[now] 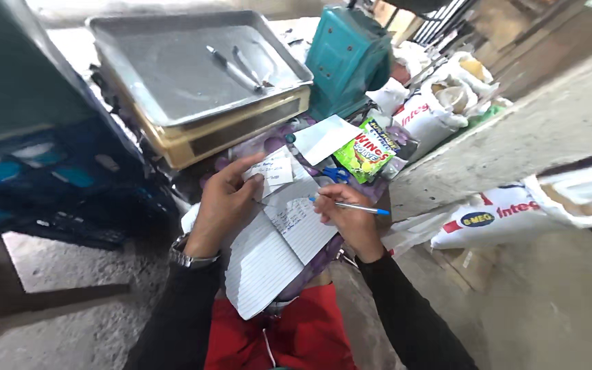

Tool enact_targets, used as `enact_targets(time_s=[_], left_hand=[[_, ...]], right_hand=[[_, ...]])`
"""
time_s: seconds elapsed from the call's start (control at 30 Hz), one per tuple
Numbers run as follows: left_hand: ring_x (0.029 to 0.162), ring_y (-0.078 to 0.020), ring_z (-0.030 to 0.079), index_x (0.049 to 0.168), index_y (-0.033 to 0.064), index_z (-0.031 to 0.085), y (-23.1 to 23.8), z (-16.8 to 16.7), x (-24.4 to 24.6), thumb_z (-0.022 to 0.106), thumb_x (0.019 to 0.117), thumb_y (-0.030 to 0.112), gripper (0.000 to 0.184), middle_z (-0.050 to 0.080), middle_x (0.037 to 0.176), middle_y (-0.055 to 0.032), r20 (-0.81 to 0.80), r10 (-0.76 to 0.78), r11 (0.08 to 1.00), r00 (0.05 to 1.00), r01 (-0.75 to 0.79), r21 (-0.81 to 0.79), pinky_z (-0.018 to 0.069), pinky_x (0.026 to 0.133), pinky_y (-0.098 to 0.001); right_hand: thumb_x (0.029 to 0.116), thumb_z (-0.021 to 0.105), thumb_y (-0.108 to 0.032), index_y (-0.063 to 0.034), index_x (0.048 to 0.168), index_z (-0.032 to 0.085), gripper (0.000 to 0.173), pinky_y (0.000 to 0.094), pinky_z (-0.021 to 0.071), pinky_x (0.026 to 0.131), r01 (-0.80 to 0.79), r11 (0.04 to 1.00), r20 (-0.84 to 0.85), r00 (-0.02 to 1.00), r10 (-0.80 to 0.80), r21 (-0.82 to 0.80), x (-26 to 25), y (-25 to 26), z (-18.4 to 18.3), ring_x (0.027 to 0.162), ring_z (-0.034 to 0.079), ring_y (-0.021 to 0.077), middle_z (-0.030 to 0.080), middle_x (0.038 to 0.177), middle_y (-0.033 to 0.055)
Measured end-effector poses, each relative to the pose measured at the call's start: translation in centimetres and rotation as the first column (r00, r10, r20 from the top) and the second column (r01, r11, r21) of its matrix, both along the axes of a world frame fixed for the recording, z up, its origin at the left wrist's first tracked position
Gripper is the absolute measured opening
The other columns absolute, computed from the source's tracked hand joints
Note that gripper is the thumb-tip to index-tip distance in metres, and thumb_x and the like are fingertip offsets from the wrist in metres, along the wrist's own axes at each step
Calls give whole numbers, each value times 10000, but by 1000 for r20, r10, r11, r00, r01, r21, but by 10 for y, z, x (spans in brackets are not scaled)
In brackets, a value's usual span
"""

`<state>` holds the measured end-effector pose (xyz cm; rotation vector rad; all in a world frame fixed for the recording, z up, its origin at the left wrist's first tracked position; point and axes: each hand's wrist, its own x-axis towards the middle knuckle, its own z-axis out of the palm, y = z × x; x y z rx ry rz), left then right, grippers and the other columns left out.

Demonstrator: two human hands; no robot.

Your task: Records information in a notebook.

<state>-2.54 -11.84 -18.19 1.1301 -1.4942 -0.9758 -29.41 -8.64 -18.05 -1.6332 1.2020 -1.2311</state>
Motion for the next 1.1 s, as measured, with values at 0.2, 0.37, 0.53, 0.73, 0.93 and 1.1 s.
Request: enact_targets(time_s=[0.2, 0.37, 0.53, 0.73, 0.93, 1.1], left_hand=[[686, -150, 674, 1369, 262, 661, -8, -7, 2, 682, 990, 162, 393, 745, 970, -32, -16, -8, 999, 1000, 7, -41, 596, 627, -326], [703, -152, 681, 1368, 241, 664, -6, -6, 1, 686, 986, 154, 393, 744, 964, -42, -28, 0, 999, 1000, -2, -42, 602, 650, -330], [709, -167, 685, 1376, 242, 660, -7, -8, 2, 683, 987, 144, 401, 746, 986, -57, -46, -16, 999, 999, 14, -45, 605, 653, -337], [732, -183, 704, 1360, 250, 672, -7, -8, 1, 696, 982, 155, 391, 754, 988, -60, -50, 14, 1000, 999, -15, -19, 617, 671, -352], [694, -170, 687, 1351, 283, 678, -8, -10, 1, 702, 983, 186, 382, 748, 933, -47, -27, 33, 999, 999, -34, -21, 603, 638, -345], [638, -150, 652, 1347, 328, 675, -8, -9, 1, 703, 983, 215, 383, 735, 874, -25, 16, 43, 999, 999, -43, -7, 572, 585, -334]], right_hand=[[963, 742, -260, -42, 926, 691, 227, 324, 601, 534, -7, 1000, -47, 999, 7, -3, 0, -14, 8, 599, 679, 172, 712, 759, 71], [930, 784, -280, -36, 865, 670, 277, 312, 572, 510, 19, 1000, -12, 1000, -19, 23, 0, -14, -1, 552, 646, 167, 684, 697, 73], [917, 796, -234, -66, 939, 681, 205, 320, 578, 531, -2, 996, -30, 1000, -1, -86, -3, -14, -4, 615, 648, 158, 685, 774, 46], [946, 760, -205, -51, 1000, 691, 177, 312, 592, 532, -7, 1000, 68, 998, 8, -12, -7, -15, -4, 622, 679, 183, 716, 805, 86], [925, 786, -231, -42, 892, 677, 220, 322, 590, 509, 97, 994, 61, 993, -100, 43, -17, -23, 1, 556, 670, 190, 703, 713, 97], [883, 832, -219, -35, 862, 667, 248, 315, 575, 493, 111, 992, -2, 994, -111, 58, -19, -27, 1, 544, 662, 191, 697, 696, 103]])
